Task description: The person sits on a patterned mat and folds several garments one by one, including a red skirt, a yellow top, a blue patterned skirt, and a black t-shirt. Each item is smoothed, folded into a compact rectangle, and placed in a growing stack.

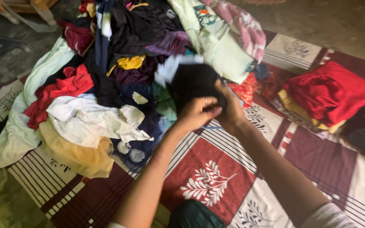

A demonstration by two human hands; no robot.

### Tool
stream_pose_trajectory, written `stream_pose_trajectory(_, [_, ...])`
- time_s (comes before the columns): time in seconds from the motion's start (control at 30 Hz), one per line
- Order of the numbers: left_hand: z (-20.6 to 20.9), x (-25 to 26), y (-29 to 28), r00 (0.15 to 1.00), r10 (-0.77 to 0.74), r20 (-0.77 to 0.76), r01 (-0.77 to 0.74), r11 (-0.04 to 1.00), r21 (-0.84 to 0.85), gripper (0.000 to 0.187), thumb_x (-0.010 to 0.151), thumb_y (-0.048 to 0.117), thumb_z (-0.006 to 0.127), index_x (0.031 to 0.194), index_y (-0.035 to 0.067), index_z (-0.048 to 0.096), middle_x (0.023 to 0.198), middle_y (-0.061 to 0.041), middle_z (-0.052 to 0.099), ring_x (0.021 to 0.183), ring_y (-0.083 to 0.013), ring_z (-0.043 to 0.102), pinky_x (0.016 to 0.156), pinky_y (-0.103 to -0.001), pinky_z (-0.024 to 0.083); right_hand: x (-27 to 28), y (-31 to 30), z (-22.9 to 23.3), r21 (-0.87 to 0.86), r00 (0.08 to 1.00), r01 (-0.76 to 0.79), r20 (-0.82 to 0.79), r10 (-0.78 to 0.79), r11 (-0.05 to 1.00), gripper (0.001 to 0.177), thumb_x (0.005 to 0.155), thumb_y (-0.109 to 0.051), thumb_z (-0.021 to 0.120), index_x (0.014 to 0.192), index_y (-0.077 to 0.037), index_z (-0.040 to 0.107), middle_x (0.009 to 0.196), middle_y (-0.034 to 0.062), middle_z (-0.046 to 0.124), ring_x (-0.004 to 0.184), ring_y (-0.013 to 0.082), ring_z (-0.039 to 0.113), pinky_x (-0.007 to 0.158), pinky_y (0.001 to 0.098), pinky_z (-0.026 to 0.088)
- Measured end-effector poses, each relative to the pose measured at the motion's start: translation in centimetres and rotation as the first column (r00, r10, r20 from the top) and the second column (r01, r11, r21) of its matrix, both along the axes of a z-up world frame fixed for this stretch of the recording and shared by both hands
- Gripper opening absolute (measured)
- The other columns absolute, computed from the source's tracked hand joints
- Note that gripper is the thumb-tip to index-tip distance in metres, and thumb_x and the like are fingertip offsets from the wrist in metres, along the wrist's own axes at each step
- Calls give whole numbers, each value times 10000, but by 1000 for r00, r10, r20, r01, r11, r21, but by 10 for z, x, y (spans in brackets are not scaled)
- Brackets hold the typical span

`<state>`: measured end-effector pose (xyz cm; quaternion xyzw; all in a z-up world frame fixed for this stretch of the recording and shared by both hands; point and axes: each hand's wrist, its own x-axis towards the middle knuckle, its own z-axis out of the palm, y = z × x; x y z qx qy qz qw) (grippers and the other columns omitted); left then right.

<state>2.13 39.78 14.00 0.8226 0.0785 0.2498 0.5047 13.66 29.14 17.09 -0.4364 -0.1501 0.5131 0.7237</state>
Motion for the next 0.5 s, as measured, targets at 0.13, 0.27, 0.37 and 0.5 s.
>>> stream_pose_trajectory(0.13, [24,-20,-78,994,-84,-73,90,992,93,308,975,238,753,1214,43,741,1091,-93,798,978,-135,755,868,-302,578,35,-82,-4,-340,790,117,601,120,933,377,1000,-258,637,1240,15,737,981,170,691,823,257,591,729,428,459])
stream_pose_trajectory(0.27, [50,-25,-141,977,194,94,-208,961,181,421,918,185,733,1321,77,677,1338,-114,714,1160,-247,704,998,-365,536,74,-175,5,-64,725,152,686,-67,986,413,970,-218,589,1338,-40,641,1117,31,696,1020,120,624,894,297,477])
stream_pose_trajectory(0.37, [62,-14,-175,954,217,206,-286,862,417,830,761,95,772,1543,42,497,1519,-197,475,1371,-387,467,1146,-450,368,93,-242,26,-183,634,137,771,56,973,499,954,-213,581,1430,-88,499,1155,70,769,1157,127,653,1024,274,451])
stream_pose_trajectory(0.5, [64,36,-228,960,-215,177,68,798,599,760,676,214,894,1350,60,579,1548,-260,415,1379,-482,378,1119,-498,322,97,-316,69,-413,403,-25,829,387,910,423,896,-255,688,1219,16,725,1098,138,813,1092,204,720,985,332,545])
